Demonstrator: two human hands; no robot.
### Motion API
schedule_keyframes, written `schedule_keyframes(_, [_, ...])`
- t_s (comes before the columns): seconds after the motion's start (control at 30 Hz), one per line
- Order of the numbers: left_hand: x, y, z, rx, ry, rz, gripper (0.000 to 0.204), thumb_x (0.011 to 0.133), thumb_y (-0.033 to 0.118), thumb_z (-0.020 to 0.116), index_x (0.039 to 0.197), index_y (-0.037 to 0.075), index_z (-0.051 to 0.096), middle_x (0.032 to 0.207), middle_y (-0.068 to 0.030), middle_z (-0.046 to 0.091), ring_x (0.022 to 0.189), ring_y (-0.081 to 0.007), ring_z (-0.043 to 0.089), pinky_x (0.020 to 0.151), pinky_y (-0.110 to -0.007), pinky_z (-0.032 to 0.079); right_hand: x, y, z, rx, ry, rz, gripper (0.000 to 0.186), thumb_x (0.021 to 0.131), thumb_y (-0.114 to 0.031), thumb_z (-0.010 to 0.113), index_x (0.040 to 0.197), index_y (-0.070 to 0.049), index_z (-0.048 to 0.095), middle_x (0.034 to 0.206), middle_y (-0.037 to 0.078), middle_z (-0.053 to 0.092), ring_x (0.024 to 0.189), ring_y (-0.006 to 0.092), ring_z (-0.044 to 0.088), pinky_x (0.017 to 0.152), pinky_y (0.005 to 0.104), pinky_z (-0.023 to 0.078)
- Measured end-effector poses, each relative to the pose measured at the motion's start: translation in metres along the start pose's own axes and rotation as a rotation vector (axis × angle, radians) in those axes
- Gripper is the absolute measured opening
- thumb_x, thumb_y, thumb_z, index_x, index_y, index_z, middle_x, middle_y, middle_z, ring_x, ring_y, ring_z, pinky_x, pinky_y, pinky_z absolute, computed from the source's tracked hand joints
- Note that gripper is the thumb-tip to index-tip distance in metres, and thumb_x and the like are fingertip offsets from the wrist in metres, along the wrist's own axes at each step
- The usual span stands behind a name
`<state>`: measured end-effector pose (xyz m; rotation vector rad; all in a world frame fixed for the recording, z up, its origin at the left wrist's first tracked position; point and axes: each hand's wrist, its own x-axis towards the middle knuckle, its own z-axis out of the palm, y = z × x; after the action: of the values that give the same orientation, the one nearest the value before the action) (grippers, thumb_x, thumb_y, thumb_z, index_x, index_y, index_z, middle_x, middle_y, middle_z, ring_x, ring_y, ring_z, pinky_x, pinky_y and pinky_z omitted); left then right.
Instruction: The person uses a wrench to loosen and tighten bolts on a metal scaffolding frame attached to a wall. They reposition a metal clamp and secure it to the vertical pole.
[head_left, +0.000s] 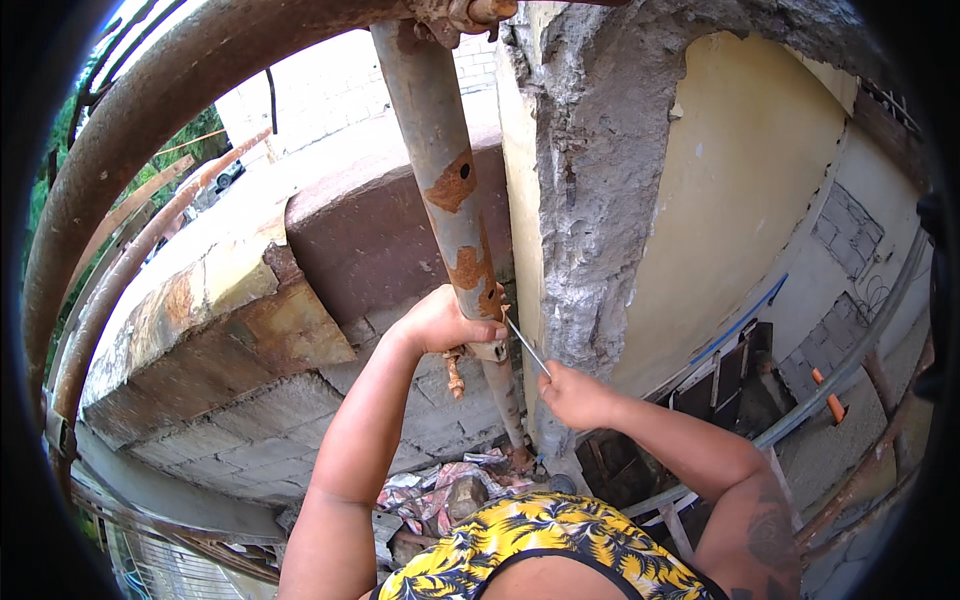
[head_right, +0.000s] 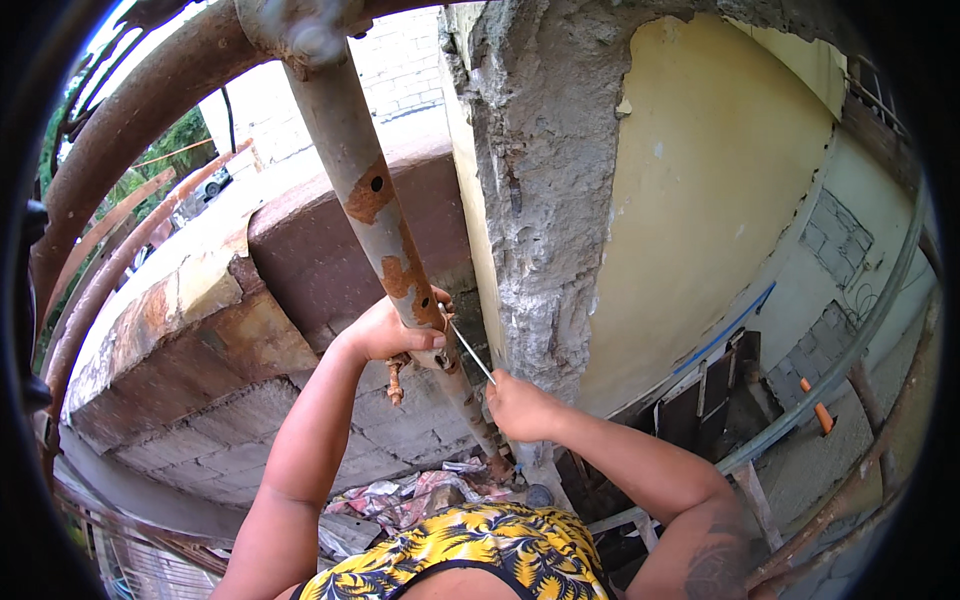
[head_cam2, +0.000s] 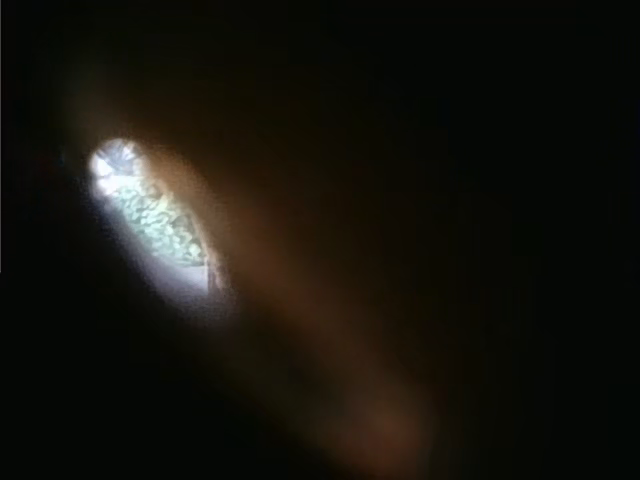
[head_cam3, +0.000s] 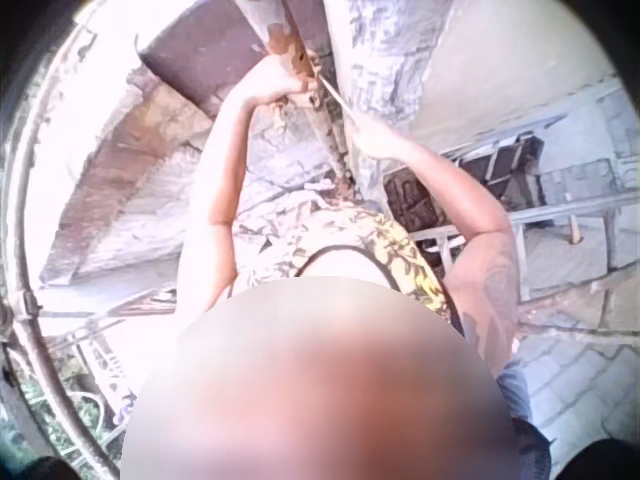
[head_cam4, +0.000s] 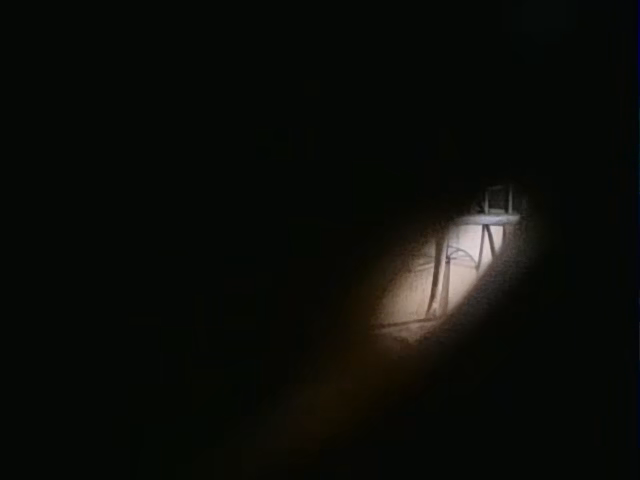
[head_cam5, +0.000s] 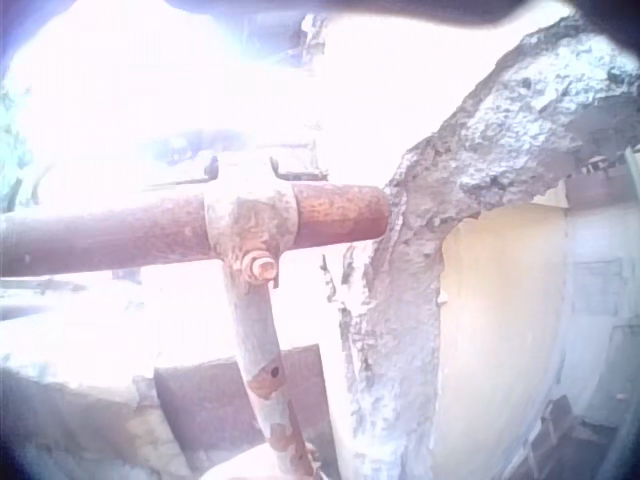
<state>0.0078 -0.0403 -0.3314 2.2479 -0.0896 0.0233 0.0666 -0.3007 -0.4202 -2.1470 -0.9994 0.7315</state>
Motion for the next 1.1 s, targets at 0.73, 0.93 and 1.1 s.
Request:
schedule_keyframes(0.73, [0.000, -0.006, 0.001, -0.168, -0.005, 0.008, 0.099, 0.071, 0.030, 0.090, 0.151, -0.005, 0.044, 0.143, -0.0228, 0.060, 0.134, -0.0301, 0.058, 0.113, -0.043, 0.045, -0.020, 0.001, -0.023, 0.286, 0.105, -0.158, 0.034, 0.109, -0.030, 0.053, 0.124, 0.001, 0.060, 0.094, 0.014, 0.071, 0.085, 0.0232, 0.068, 0.080, 0.0385, 0.053])
schedule_keyframes(0.93, [-0.002, -0.008, 0.002, -0.180, 0.018, 0.007, 0.098, 0.071, 0.029, 0.090, 0.151, -0.005, 0.044, 0.141, -0.0226, 0.061, 0.133, -0.0300, 0.058, 0.113, -0.043, 0.045, -0.023, -0.019, -0.038, 0.128, 0.058, -0.070, 0.031, 0.108, -0.029, 0.053, 0.119, -0.001, 0.058, 0.086, 0.020, 0.068, 0.079, 0.0350, 0.067, 0.072, 0.0451, 0.051])
schedule_keyframes(1.1, [0.000, -0.007, 0.001, -0.187, -0.011, -0.031, 0.105, 0.070, 0.034, 0.091, 0.155, -0.002, 0.041, 0.143, -0.0197, 0.060, 0.136, -0.0303, 0.055, 0.114, -0.044, 0.042, -0.017, 0.001, -0.025, 0.341, 0.065, -0.111, 0.035, 0.109, -0.035, 0.053, 0.115, -0.001, 0.060, 0.085, 0.017, 0.068, 0.078, 0.0296, 0.069, 0.072, 0.0444, 0.052])
